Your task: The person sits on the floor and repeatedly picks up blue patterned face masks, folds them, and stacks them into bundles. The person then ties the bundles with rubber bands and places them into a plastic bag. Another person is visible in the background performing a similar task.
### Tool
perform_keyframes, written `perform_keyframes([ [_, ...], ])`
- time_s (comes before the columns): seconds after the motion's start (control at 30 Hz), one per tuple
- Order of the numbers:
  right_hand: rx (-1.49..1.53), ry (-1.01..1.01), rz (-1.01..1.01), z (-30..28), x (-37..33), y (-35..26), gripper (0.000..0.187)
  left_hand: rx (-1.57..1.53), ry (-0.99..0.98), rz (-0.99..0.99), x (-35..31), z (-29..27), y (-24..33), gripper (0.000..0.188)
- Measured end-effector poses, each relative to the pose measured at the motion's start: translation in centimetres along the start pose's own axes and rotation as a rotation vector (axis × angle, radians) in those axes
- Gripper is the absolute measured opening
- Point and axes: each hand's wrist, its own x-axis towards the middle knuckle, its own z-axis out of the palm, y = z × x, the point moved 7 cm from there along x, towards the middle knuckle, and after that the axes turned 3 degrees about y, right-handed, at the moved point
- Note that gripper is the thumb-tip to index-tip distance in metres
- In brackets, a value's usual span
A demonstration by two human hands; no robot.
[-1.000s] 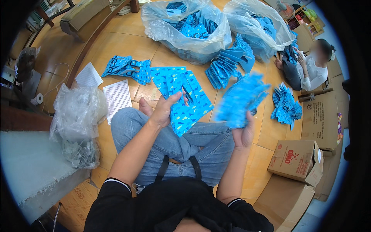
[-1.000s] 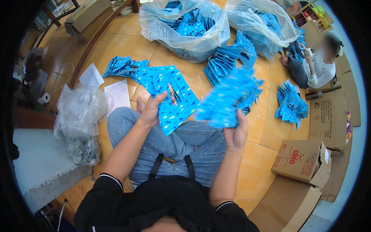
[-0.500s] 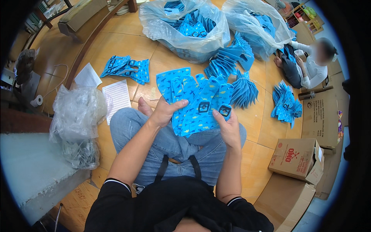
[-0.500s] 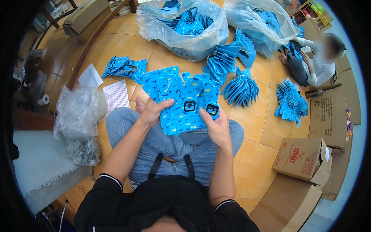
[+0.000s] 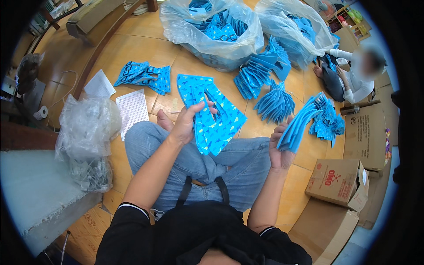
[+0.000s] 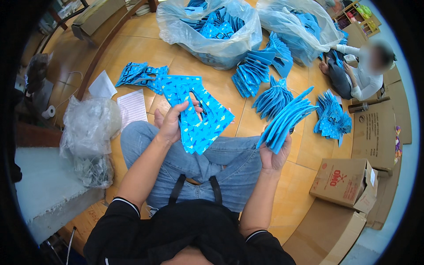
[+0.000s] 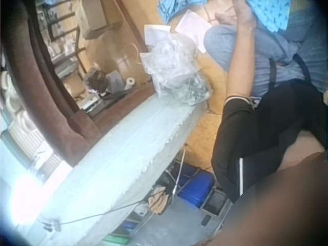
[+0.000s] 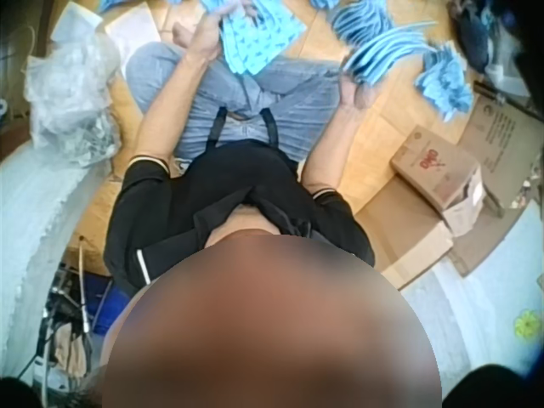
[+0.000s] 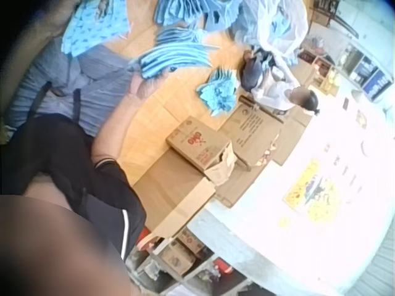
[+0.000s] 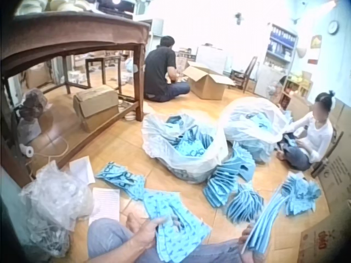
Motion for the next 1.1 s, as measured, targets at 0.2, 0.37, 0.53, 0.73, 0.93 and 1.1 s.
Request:
perform_keyframes([
  [0.2,-0.16,0.05,-0.004,-0.5,-0.2,0.7,0.041,-0.042,-0.065,-0.008,-0.1,0.5,0.3,0.038],
  [0.37,-0.719,0.059,0.11,1.0,-0.5,4.1,0.039,0.134,-0.027,0.125,-0.3,1.1,0.6,0.033],
  [0.53,-1.011,-0.01,0.127,1.7,-0.5,7.1,0.031,0.236,0.033,0.25,-0.3,0.5,0.9,0.035],
  [0.73,-0.623,0.102,0.018,0.4,0.3,3.3,0.042,0.078,0.046,0.093,0.2,-0.8,0.7,0.042],
  [0.93,0.204,-0.196,0.158,1.4,0.1,1.4,0.055,-0.081,0.027,0.092,0.5,-0.4,0.8,0.046],
  [1.1,0.301,-0.252,0.138,1.5,0.0,2.2,0.046,-0.116,0.007,0.08,0.4,-0.5,0.7,0.045],
])
